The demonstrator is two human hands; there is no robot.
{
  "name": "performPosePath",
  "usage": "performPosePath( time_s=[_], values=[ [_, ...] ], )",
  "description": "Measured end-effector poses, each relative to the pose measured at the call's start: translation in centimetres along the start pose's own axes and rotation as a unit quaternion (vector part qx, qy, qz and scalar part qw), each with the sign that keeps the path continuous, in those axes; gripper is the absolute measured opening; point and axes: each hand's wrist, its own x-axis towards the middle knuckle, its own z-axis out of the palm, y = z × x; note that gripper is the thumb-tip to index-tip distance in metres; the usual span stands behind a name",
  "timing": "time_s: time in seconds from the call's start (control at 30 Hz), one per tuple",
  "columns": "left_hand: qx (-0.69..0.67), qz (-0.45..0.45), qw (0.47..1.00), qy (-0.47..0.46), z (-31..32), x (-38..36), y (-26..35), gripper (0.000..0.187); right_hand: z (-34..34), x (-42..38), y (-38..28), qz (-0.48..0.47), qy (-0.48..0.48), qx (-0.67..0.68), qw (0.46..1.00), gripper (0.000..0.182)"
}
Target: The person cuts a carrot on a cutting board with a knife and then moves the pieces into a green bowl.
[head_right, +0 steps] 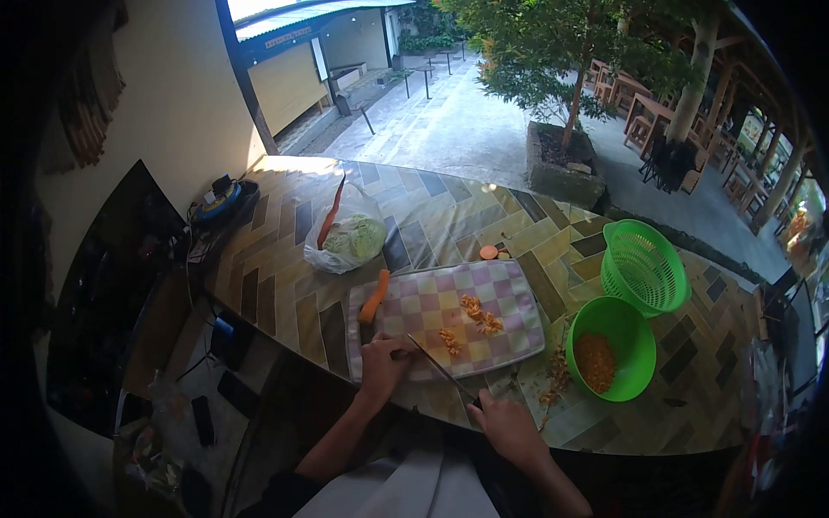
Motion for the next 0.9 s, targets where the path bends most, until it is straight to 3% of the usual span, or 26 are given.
performPosePath(
  time_s=[0.17,0.37,0.57,0.77,0.9],
  values=[
    [0.008,0.056,0.998,0.012,0.6,-0.1,-1.0,0.016,0.8,0.9,0.0,-0.001,0.019,-0.026,0.999,0.033],
    [-0.027,-0.018,0.999,0.0,0.2,-0.1,0.3,0.026,0.5,0.6,1.1,-0.024,0.04,0.082,0.996,0.036],
    [-0.06,-0.007,0.998,0.001,0.2,-0.1,0.0,0.032,0.9,0.1,0.5,0.001,0.018,0.048,0.999,0.035],
    [-0.049,0.043,0.998,0.009,0.2,-0.3,-0.8,0.024,0.7,0.2,0.1,0.002,0.012,0.026,1.0,0.035],
    [-0.057,0.026,0.998,-0.003,-0.1,-0.4,-0.4,0.023,0.7,0.3,-0.1,0.002,0.016,0.017,1.0,0.035]
  ],
)
